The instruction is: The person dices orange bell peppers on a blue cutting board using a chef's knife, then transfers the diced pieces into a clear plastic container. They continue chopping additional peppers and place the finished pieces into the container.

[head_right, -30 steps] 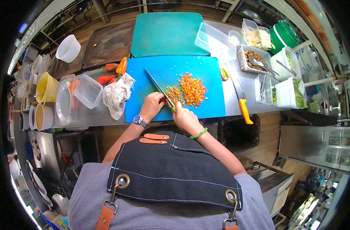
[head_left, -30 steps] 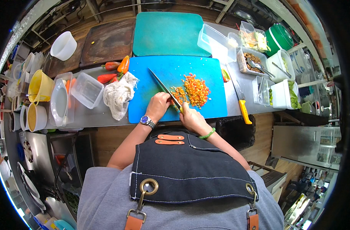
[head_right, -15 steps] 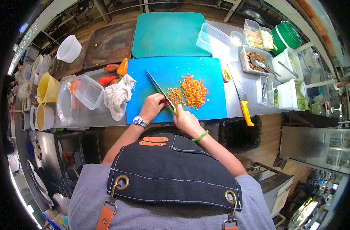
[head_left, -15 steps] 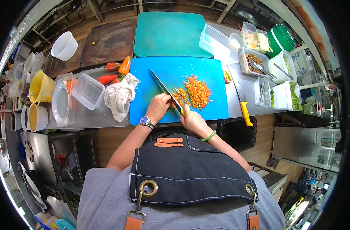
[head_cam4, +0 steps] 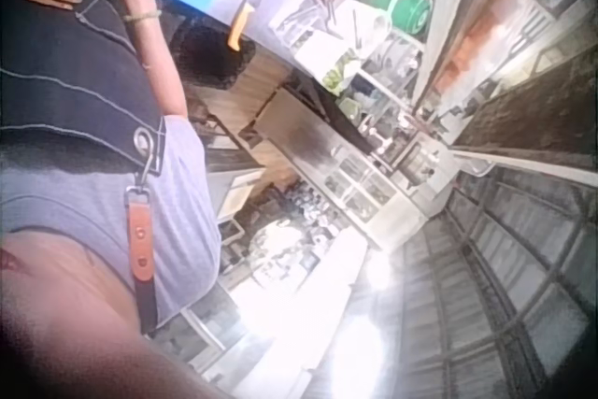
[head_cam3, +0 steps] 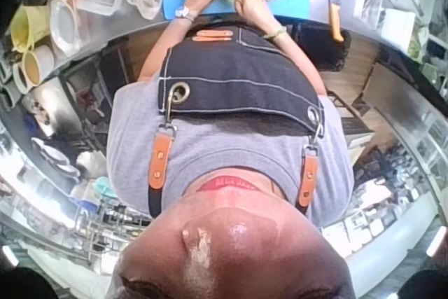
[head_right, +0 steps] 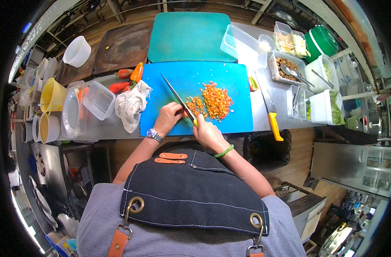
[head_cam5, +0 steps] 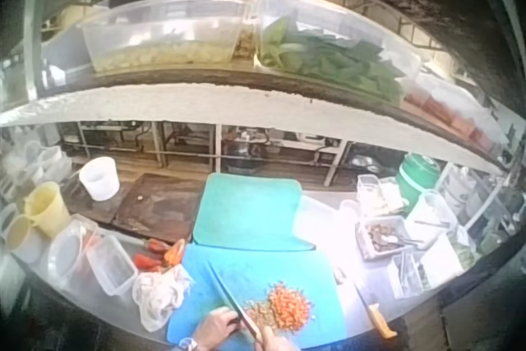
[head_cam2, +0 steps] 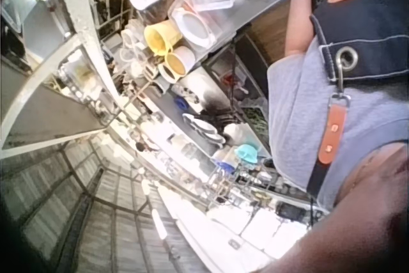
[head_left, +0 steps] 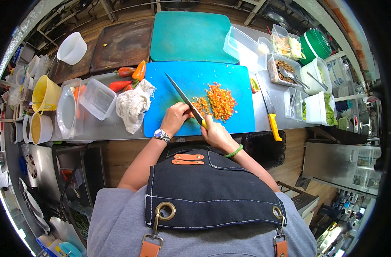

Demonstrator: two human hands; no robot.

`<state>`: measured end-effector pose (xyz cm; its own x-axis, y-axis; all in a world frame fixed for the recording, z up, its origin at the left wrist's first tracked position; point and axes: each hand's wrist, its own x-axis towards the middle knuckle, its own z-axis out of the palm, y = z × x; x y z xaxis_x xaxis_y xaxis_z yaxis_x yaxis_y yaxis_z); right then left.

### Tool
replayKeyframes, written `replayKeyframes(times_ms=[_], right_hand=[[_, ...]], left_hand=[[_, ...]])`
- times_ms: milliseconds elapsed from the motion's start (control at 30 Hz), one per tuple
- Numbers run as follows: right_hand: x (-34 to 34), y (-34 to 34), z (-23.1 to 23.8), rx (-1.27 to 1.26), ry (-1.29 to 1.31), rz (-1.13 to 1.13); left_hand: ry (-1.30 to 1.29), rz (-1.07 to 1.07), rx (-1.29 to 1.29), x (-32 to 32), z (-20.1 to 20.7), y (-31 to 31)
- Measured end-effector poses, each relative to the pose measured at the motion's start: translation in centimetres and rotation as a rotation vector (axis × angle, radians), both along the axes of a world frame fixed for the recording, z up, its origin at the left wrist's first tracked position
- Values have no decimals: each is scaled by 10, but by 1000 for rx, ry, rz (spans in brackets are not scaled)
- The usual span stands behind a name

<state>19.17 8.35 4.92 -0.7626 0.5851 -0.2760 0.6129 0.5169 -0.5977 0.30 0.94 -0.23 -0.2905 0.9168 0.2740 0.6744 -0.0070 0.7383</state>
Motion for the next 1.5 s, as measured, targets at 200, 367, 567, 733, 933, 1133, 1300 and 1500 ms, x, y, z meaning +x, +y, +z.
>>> replayKeyframes(times_ms=[200, 367, 567, 733, 933, 1133, 1300, 1500], right_hand=[[-6, -3, -31, 40, 34, -1], [-33, 28, -24, 122, 109, 45], [-8, 11, -2, 38, 80, 31], [1, -2, -11, -2, 21, 15], [-32, 17, -29, 61, 113, 59], [-25, 19, -3, 6, 41, -2], [1, -4, 1, -26, 15, 23], [-1, -11, -14, -22, 59, 3]], left_hand=[[-47, -40, -20, -2, 1, 1], [-93, -43, -7, -1, 4, 0], [-22, -11, -40, -1, 3, -3], [-28, -9, -22, -1, -2, -3], [-36, -36, -14, -3, 1, -3], [-7, -19, -24, -5, -1, -6], [14, -8, -15, -4, -4, -7], [11, -19, -13, -4, -2, -8]])
